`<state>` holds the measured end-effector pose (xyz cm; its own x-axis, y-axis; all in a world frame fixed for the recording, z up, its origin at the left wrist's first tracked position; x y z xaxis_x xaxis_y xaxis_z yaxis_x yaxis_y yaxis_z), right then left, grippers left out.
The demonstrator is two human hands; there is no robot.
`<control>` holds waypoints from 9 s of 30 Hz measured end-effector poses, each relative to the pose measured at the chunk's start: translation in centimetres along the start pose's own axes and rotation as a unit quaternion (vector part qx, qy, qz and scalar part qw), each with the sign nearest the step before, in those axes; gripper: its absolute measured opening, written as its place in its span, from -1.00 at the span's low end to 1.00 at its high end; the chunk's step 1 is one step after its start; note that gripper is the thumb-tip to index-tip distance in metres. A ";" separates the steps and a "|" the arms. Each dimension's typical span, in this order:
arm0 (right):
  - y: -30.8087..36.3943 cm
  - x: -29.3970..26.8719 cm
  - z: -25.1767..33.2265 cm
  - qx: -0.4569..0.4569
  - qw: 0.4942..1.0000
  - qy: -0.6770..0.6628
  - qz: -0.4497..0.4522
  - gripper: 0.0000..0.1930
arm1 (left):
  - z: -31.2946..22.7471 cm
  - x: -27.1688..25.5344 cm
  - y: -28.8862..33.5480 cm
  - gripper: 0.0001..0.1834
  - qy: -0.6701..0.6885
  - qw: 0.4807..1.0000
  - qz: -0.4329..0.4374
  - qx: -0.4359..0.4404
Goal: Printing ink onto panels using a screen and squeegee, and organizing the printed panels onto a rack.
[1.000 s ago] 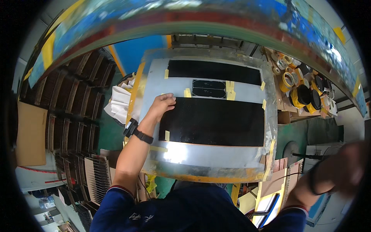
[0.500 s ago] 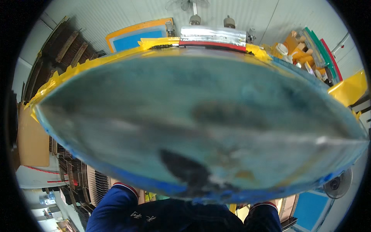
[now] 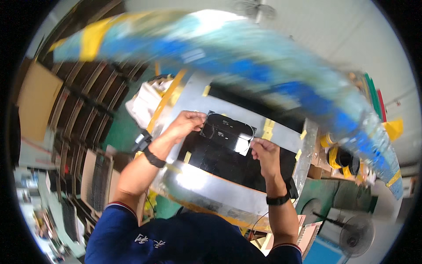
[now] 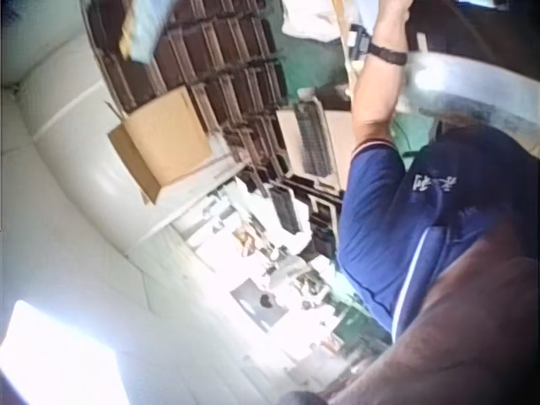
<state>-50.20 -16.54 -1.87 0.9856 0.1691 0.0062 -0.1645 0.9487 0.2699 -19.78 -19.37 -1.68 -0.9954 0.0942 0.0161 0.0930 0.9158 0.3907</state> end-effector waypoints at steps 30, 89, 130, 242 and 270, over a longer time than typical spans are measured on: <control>24.5 30.2 4.5 0.024 0.942 -0.072 0.328 -0.90 | 6.9 -19.2 48.2 -0.60 0.045 0.971 -0.180 0.152; 36.7 65.1 1.3 0.036 0.604 0.223 0.764 -0.80 | 26.1 -6.3 68.5 -0.84 0.462 0.740 -0.384 0.302; 33.7 64.0 -0.8 0.041 0.649 0.213 0.729 -0.77 | 27.5 -8.3 68.5 -0.88 0.494 0.709 -0.404 0.299; 224.2 296.8 -54.9 0.318 0.280 -0.092 0.901 -0.23 | 110.9 -175.8 280.3 -0.75 0.359 0.516 -0.691 0.356; 292.9 346.9 -76.9 0.461 0.158 0.076 0.870 -0.22 | 138.3 -207.2 348.7 -0.74 0.398 0.324 -0.785 0.346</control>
<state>240.44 340.51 5.22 -0.5434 0.0308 0.8389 -0.0358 -0.9993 0.0135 221.90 334.47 3.94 0.5085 -0.5788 0.6375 -0.8338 -0.5158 0.1969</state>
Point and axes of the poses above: each hand's wrist, its own y-axis away from the middle knuckle, its own x-axis out of the palm, z = x × y, the point moved 6 cm from there along -y, towards the middle knuckle, and after that the axes turned 3 degrees about z, right-handed, at the moved point
